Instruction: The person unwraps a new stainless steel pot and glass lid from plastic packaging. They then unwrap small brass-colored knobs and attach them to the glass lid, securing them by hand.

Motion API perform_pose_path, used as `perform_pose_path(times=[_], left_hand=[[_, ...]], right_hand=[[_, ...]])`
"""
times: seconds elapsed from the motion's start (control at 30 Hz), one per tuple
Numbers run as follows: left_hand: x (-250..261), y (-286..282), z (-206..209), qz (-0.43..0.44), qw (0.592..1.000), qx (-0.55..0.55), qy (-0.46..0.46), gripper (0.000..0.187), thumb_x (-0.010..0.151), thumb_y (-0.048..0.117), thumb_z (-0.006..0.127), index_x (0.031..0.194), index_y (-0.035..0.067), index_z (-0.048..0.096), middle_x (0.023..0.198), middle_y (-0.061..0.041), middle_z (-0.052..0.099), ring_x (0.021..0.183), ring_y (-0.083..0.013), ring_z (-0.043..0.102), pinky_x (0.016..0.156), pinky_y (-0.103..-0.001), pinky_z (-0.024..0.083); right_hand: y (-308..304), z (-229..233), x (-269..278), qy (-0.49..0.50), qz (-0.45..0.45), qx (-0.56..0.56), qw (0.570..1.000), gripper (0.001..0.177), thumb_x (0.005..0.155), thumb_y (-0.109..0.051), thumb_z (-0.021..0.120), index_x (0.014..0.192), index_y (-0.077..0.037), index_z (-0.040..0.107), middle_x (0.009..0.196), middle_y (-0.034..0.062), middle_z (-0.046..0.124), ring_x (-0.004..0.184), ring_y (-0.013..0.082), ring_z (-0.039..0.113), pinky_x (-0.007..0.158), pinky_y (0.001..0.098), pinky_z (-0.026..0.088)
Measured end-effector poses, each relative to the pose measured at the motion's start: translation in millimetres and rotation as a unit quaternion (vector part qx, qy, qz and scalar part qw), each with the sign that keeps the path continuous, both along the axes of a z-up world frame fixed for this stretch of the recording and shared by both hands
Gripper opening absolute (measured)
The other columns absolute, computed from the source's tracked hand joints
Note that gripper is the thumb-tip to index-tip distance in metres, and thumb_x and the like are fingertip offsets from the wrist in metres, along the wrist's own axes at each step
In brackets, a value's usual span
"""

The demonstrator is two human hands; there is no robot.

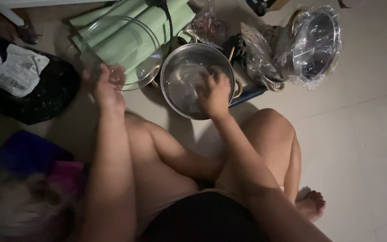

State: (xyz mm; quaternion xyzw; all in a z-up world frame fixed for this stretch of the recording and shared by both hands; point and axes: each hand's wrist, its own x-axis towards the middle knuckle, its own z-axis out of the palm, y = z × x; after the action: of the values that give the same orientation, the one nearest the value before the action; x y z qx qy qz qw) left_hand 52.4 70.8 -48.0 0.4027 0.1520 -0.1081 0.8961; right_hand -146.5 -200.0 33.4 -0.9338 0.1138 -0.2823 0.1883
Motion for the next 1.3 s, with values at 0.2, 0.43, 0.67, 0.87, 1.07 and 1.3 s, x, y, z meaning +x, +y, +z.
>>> perform_pose_path(times=[0.2,0.43,0.67,0.87,1.07,1.3], left_hand=[[-9,-6,21,-0.009,0.998,0.052,-0.023,0.061,0.105,0.028,0.06,0.15,0.035,0.019,0.119,-0.008,0.067,0.102,-0.0251,0.074,0.084,-0.042,0.057],[-14,-9,8,-0.099,0.985,-0.136,-0.029,0.042,0.111,0.028,0.061,0.147,0.009,0.05,0.118,-0.01,0.072,0.106,-0.0247,0.071,0.089,-0.039,0.056],[-80,-111,67,-0.269,0.952,0.023,-0.144,0.046,0.102,0.028,0.072,0.137,0.011,0.046,0.112,-0.003,0.068,0.102,-0.0212,0.065,0.087,-0.037,0.053],[-96,-152,88,-0.376,0.787,0.371,-0.319,0.044,0.099,0.031,0.069,0.137,0.012,0.056,0.112,-0.006,0.07,0.109,-0.0256,0.067,0.095,-0.04,0.052],[-101,-159,84,-0.273,0.639,0.541,-0.473,0.018,0.089,0.012,0.076,0.107,0.009,0.076,0.12,-0.01,0.066,0.117,-0.0324,0.061,0.099,-0.041,0.052],[-78,-147,77,-0.147,0.554,0.673,-0.467,0.043,0.085,0.025,0.082,0.12,0.002,0.072,0.132,-0.019,0.06,0.123,-0.0432,0.05,0.099,-0.056,0.046]], right_hand=[[-74,-43,-21,0.005,-0.144,0.042,0.989,0.034,0.091,-0.017,0.076,0.122,-0.004,0.069,0.127,0.0254,0.058,0.115,0.0457,0.056,0.098,0.051,0.048],[-102,-6,-23,-0.073,-0.055,0.463,0.882,0.038,0.101,-0.024,0.073,0.132,-0.006,0.061,0.128,0.0115,0.068,0.121,0.0274,0.065,0.105,0.0378,0.053],[-91,42,-39,-0.088,0.24,0.78,0.572,0.008,0.118,-0.01,0.063,0.114,-0.006,0.058,0.104,0.0063,0.063,0.096,0.0162,0.063,0.084,0.0309,0.051],[-139,69,-83,-0.074,-0.002,0.679,0.73,0.014,0.105,-0.007,0.054,0.117,-0.003,0.06,0.097,0.0107,0.071,0.08,0.0207,0.07,0.069,0.0325,0.059],[-148,137,-112,-0.069,-0.1,0.522,0.845,0.026,0.104,-0.008,0.054,0.129,0.001,0.057,0.088,0.0165,0.075,0.065,0.0228,0.073,0.053,0.0297,0.056],[-141,126,-104,-0.06,-0.15,0.417,0.895,0.032,0.105,-0.01,0.057,0.135,-0.002,0.059,0.093,0.0123,0.076,0.071,0.0188,0.074,0.056,0.028,0.055]])
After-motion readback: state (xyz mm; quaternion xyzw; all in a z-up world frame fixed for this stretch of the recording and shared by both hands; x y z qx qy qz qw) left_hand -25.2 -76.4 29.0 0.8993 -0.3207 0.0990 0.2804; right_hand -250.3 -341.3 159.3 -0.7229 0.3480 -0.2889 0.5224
